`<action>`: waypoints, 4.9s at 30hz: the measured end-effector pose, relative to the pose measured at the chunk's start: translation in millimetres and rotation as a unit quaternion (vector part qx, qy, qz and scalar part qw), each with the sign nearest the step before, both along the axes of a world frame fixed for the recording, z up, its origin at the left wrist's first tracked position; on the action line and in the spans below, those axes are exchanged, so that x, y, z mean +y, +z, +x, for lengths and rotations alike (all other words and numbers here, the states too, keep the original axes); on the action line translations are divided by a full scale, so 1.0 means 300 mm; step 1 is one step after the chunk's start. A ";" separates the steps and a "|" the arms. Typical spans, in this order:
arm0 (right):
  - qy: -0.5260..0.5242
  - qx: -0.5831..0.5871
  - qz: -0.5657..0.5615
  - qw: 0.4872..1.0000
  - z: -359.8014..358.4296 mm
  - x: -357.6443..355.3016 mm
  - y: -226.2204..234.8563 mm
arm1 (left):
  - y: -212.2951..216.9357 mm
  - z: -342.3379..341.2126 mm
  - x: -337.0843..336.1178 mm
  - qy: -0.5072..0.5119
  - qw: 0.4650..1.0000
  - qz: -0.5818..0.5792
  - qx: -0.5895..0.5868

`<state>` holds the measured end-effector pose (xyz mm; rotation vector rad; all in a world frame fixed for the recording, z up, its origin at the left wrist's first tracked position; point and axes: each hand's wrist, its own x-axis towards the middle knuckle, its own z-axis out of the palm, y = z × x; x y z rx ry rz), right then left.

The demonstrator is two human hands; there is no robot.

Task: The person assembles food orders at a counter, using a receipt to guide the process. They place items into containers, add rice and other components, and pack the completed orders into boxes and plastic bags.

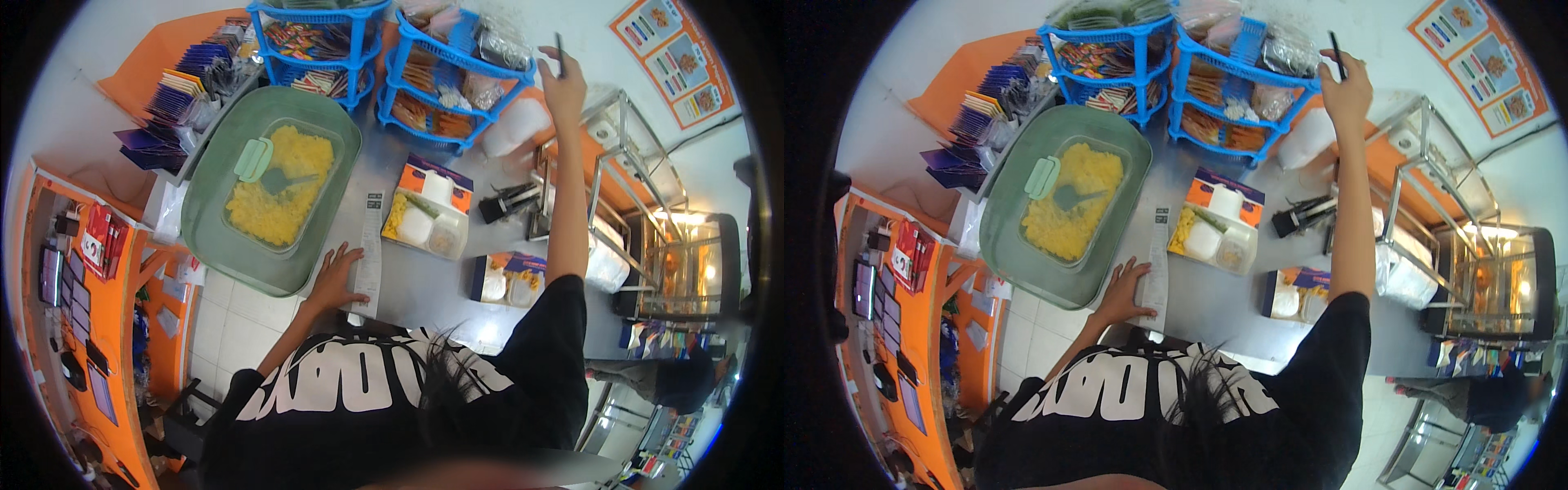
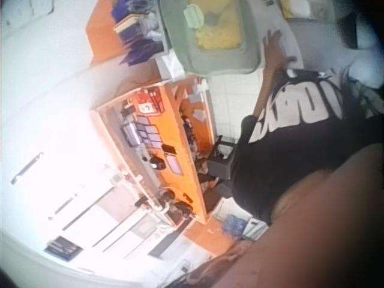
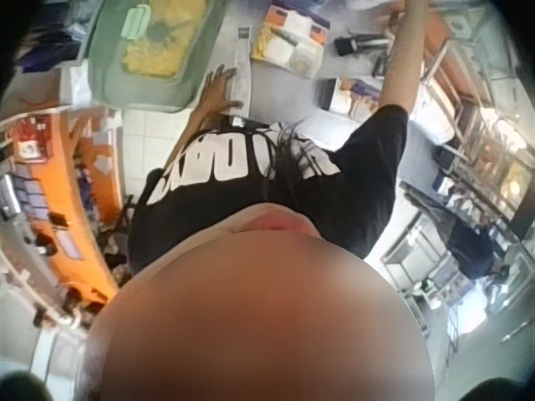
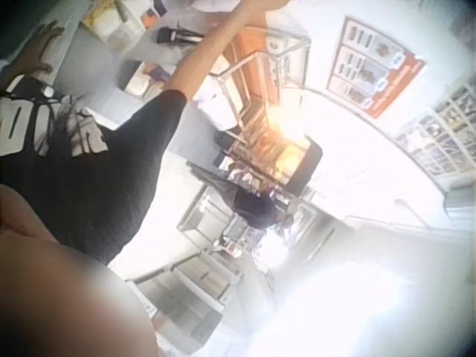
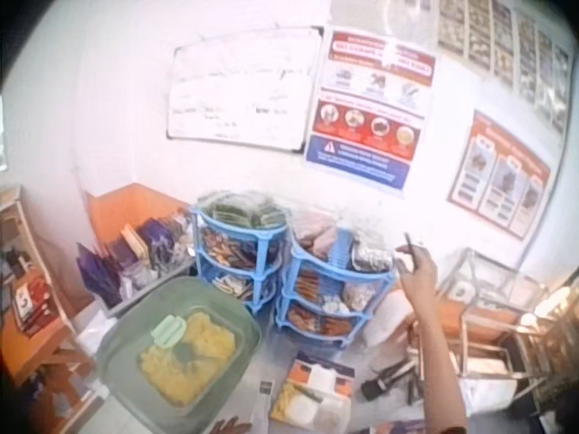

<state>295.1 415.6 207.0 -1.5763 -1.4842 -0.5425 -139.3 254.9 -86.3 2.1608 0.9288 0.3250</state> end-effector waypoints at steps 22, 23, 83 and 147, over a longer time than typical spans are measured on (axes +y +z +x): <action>0.052 -0.121 -0.083 0.988 0.119 -0.199 -0.032 | 0.018 0.034 0.003 -0.013 0.998 0.042 0.037; 0.023 -0.080 -0.089 0.993 0.110 -0.327 -0.037 | 0.019 0.035 0.003 -0.014 0.998 0.040 0.041; -0.243 0.196 -0.233 0.921 -0.202 -1.114 -0.933 | -0.015 0.012 0.002 -0.014 0.997 0.066 0.033; 0.149 0.527 -0.293 0.784 -0.898 -0.775 -1.080 | -0.058 0.023 -0.024 0.027 0.997 0.068 0.029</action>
